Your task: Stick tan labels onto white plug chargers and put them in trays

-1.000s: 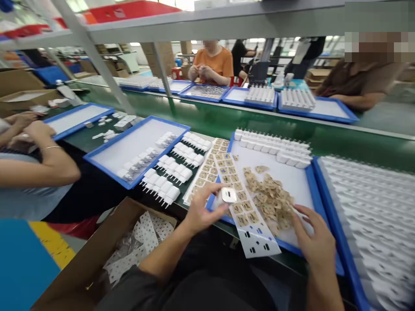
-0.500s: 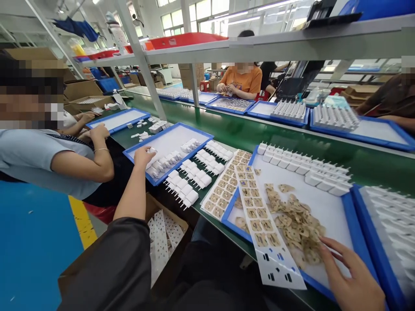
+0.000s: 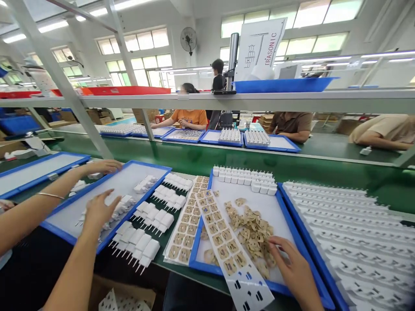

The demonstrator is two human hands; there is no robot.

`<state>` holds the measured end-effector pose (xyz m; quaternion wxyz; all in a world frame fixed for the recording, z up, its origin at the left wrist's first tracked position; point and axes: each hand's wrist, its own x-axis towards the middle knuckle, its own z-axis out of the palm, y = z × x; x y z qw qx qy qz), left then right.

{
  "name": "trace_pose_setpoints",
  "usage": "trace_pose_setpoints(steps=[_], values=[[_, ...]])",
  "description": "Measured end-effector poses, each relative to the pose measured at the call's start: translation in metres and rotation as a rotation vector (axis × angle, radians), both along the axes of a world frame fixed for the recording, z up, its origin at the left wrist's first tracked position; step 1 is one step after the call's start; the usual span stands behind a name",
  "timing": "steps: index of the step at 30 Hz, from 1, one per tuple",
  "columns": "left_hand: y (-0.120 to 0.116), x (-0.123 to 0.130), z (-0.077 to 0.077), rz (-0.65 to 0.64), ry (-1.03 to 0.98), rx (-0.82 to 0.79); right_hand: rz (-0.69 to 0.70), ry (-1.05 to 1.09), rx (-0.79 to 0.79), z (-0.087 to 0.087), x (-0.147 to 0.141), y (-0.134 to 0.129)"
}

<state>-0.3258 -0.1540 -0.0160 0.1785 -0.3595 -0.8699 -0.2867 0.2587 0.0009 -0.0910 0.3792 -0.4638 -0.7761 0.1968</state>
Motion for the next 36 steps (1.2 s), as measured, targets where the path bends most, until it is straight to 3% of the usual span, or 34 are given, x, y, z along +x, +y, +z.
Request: trace_pose_setpoints(steps=[2, 7, 10, 12, 15, 18, 22, 28, 36], values=[[0.018, 0.048, -0.002, -0.236, -0.082, -0.048, 0.022, -0.001, 0.002, 0.003, -0.001, -0.002], [0.05, 0.207, -0.021, -0.881, -0.171, -0.029, 0.028, -0.014, 0.02, 0.014, -0.006, -0.008], [0.059, 0.28, -0.039, -1.108, -0.19, -0.037, 0.038, -0.083, 0.024, 0.026, -0.01, 0.001], [0.064, 0.308, -0.05, -1.161, -0.185, -0.018, 0.019, -0.157, 0.037, 0.038, -0.015, 0.019], [0.068, 0.323, -0.062, -1.179, -0.147, 0.012, -0.094, -0.298, 0.067, 0.062, -0.026, 0.063], [0.068, 0.321, -0.069, -1.184, -0.127, 0.025, -0.261, -0.473, 0.013, 0.081, -0.041, 0.112], [0.066, 0.315, -0.074, -1.17, -0.146, 0.046, -0.367, -0.53, -0.038, 0.083, -0.059, 0.157], [0.063, 0.316, -0.068, -1.191, -0.247, 0.054, -0.386, -0.578, -0.03, 0.063, -0.06, 0.17], [0.063, 0.315, -0.068, -1.215, -0.299, 0.116, -0.446, -0.573, -0.109, 0.062, -0.042, 0.171]])
